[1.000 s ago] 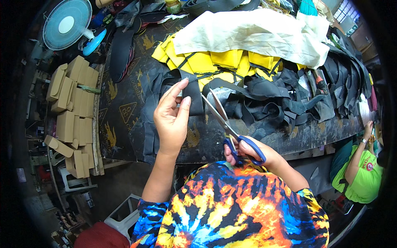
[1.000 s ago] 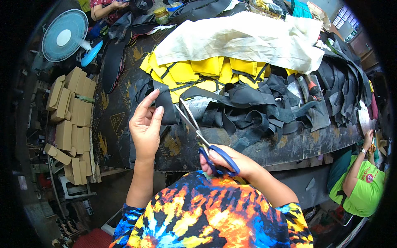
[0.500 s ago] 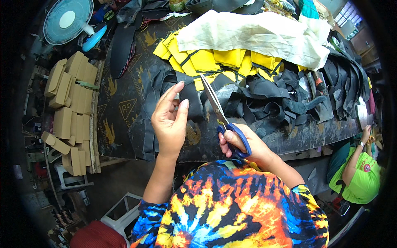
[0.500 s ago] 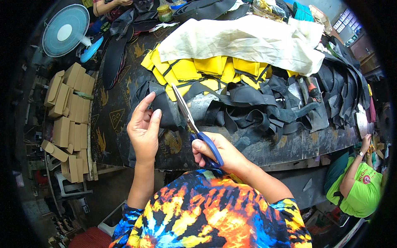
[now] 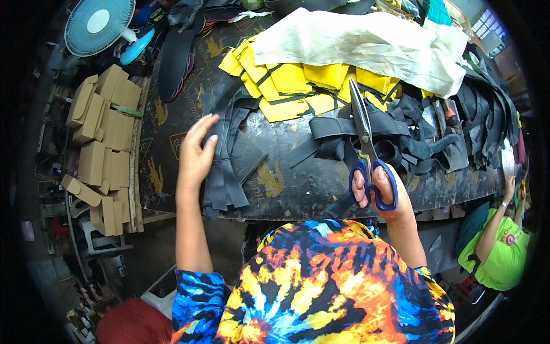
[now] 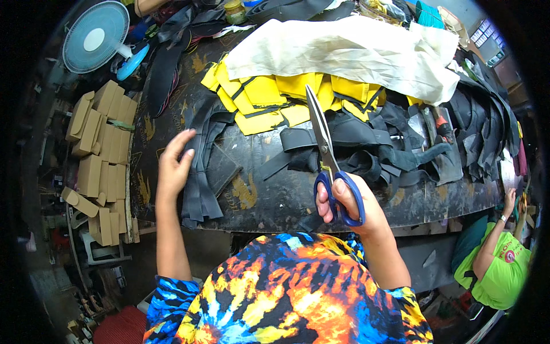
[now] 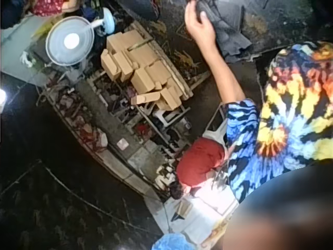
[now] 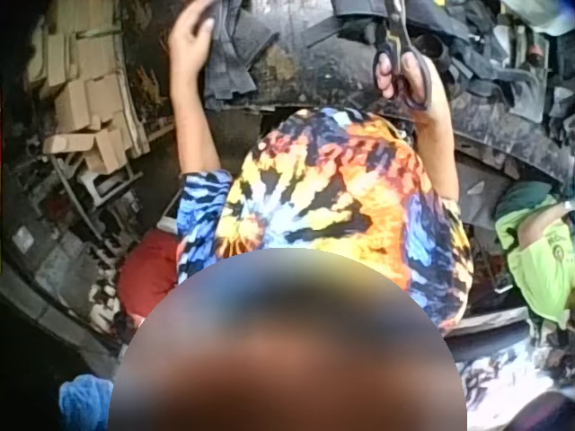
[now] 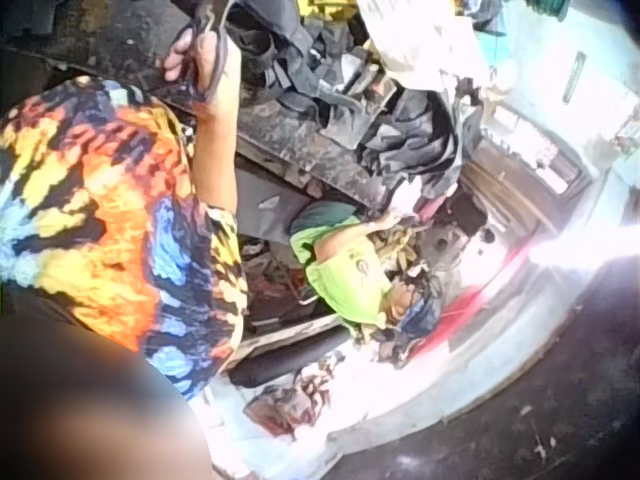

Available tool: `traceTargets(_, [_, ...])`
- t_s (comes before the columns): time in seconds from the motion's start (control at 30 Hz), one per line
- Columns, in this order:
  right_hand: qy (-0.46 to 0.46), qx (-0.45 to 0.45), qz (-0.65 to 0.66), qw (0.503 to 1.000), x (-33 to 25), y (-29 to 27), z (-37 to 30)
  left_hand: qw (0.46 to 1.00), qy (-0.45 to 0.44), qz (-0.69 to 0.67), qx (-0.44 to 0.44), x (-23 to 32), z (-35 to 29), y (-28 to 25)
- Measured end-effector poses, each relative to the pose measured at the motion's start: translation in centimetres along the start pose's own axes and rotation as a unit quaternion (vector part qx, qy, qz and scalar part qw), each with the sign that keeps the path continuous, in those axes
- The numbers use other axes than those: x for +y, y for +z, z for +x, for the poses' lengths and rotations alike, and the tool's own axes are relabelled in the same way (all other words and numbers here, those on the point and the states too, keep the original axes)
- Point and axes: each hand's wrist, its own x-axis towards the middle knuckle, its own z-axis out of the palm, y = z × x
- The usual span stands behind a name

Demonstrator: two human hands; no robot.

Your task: The person handles yellow and white fabric pieces on a worktable, then uses scissors to cut black fabric strips into smaller pieces. The person repeatedly picks up strips, cuts them, and places the cut pieces on the table.

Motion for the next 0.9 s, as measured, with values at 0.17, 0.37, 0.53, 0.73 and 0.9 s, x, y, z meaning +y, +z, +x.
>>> traceTargets(0.17, [0.006, -0.011, 0.030, 0.999, 0.8, -1.8, -1.1, 0.987, 0.039, 0.142, 0.062, -0.7, -1.1, 1.6])
traceTargets(0.37, [-0.037, 0.044, 0.039, 0.998, 1.3, -3.3, -1.9, 0.987, 0.129, 0.011, 0.094, 8.2, 1.9, 1.8])
traceTargets(0.53, [-0.028, 0.047, 0.014, 0.998, 1.6, -2.7, -2.3, 0.953, 0.293, -0.051, -0.064, 15.5, 5.7, 9.6])
traceTargets(0.73, [0.015, 0.030, 0.018, 0.999, 1.8, -3.7, -3.5, 0.955, 0.097, -0.102, -0.262, 15.1, 5.7, 9.3])
traceTargets(0.9, [0.075, -0.100, 0.058, 0.990, 2.7, -2.8, -3.0, 0.866, -0.054, -0.495, -0.046, 12.5, 5.1, 6.6])
